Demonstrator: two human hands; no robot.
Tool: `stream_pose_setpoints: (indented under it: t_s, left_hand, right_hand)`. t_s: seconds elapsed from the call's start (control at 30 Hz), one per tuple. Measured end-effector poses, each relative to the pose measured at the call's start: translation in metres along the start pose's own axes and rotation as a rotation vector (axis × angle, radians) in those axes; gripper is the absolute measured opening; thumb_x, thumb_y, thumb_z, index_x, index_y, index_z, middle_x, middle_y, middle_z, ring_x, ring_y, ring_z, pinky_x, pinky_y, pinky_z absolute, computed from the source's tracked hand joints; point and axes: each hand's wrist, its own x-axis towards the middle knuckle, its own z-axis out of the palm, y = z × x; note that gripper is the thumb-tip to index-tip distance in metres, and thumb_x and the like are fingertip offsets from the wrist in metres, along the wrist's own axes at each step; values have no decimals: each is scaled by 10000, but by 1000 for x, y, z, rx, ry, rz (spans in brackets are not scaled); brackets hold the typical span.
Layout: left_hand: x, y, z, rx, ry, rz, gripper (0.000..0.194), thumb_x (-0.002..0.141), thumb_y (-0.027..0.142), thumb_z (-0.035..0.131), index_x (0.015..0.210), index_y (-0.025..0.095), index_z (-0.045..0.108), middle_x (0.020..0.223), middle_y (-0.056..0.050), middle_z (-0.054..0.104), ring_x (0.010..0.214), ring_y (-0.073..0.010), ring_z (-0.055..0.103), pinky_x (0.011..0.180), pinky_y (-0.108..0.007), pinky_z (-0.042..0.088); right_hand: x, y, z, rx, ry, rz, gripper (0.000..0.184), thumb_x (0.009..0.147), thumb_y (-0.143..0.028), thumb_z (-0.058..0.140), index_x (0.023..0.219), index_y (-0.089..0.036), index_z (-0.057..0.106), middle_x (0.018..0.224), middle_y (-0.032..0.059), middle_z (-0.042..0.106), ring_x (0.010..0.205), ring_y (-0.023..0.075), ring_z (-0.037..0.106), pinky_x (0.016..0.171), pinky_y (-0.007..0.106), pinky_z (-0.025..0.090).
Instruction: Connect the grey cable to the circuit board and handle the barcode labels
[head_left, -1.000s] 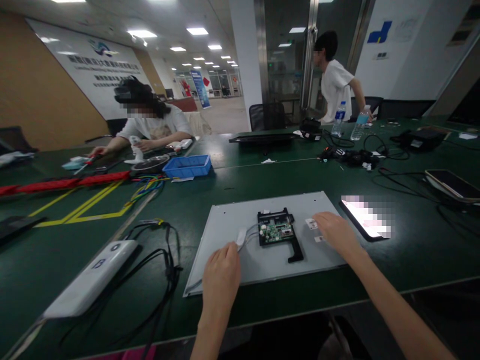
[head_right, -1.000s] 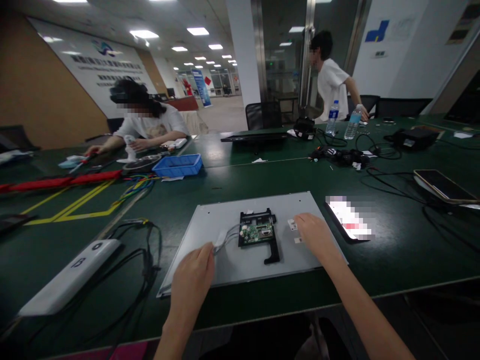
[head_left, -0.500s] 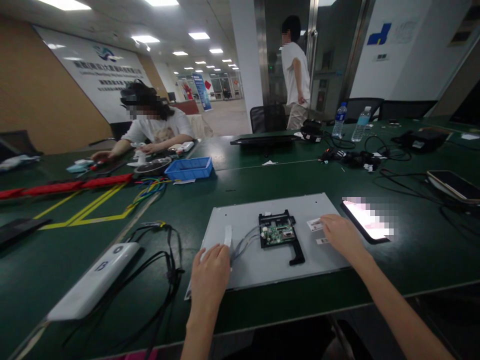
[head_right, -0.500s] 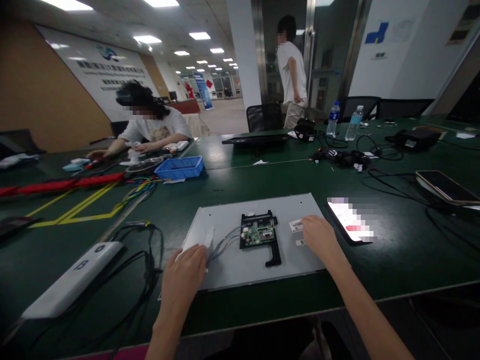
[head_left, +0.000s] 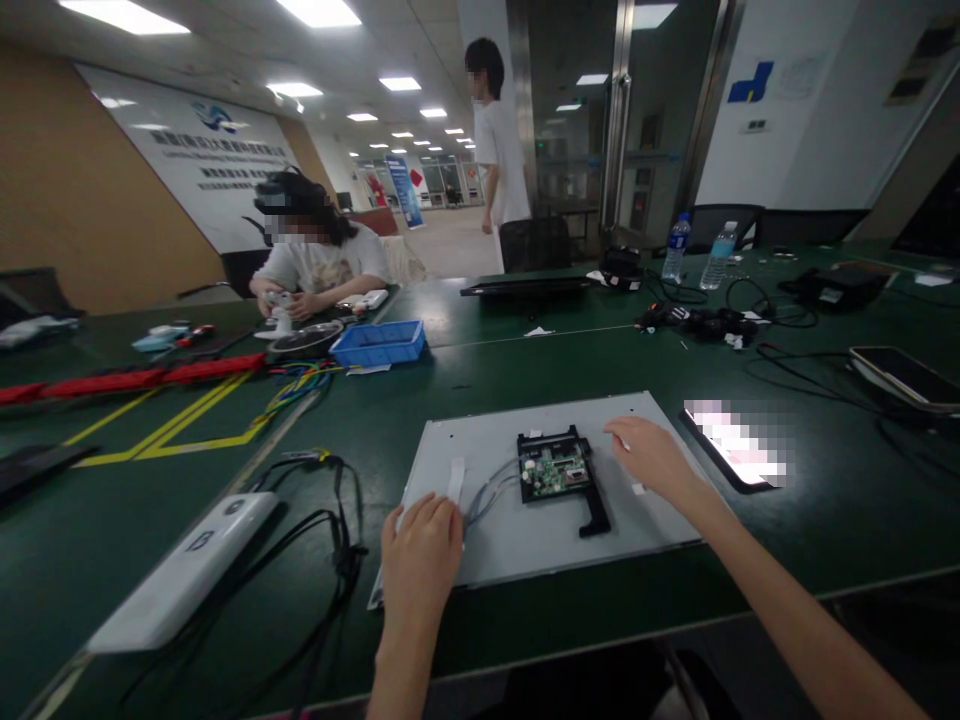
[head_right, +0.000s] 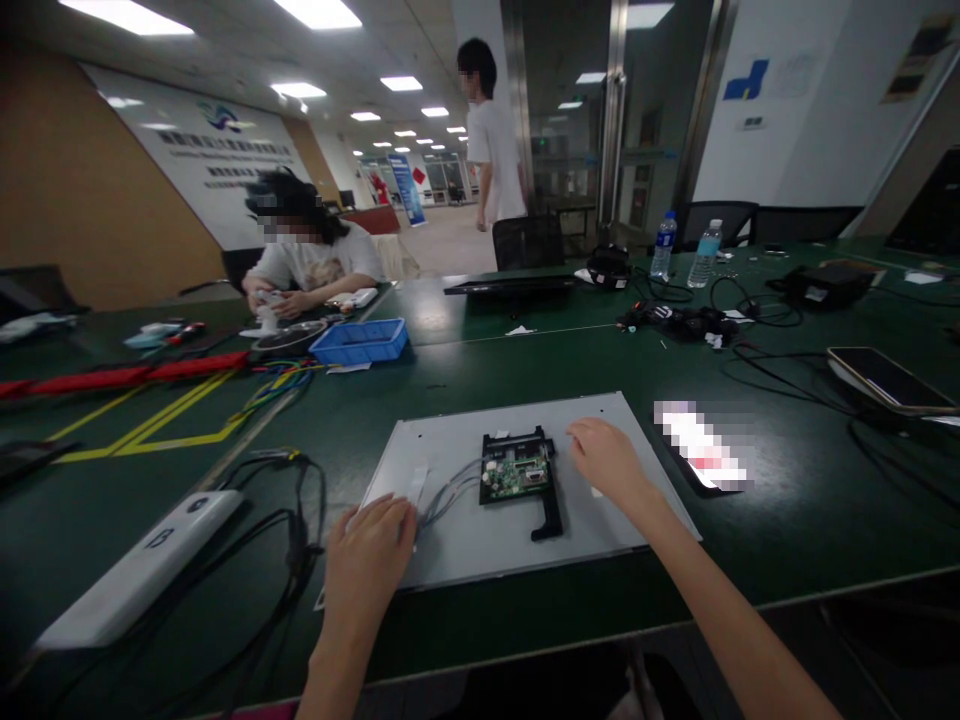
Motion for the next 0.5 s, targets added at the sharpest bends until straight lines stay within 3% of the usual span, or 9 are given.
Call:
stream_pose_setpoints:
  t_s: [0.13,0.27,0.4,0.5]
  left_hand:
    - [0,1,4,-40,52,-27,211,878,232,424,903,179,627,983,-87,685,992,-249,602,957,-449,350]
    - [7,24,7,-170,75,40,277,886,258,416,1098,160,565,1123,-113,630,1036,-240,578,930,-404,408]
    - [14,63,9,-235,-34,176,437,883,290,440,1304,172,413,1352,-126,466,1240,-251,434,983,-413,391]
    - [15,83,13,-211,-110,226,488,870,320,469,1330,180,383,1396,-129,417,1294,-283,366,1009,-472,359]
  right_hand:
    - [23,-12,6,66,-2,-89,333,871,-187,398,1127,-163,609,1162,82,622,1092,197,548,981,330,386]
    - [45,-22,23,101,-27,-190,394,880,-253,444,1241,-117,527,1266,133,548,1182,216,482,1008,338,361]
    - [58,-30,40,130,-88,-258,377,882,-275,480,1224,-132,543,1252,134,557,1175,204,486,1004,325,351]
    - [61,-35,45,124,-155,-264,272,879,-256,497,1101,-167,626,1146,100,621,1094,190,539,956,303,380]
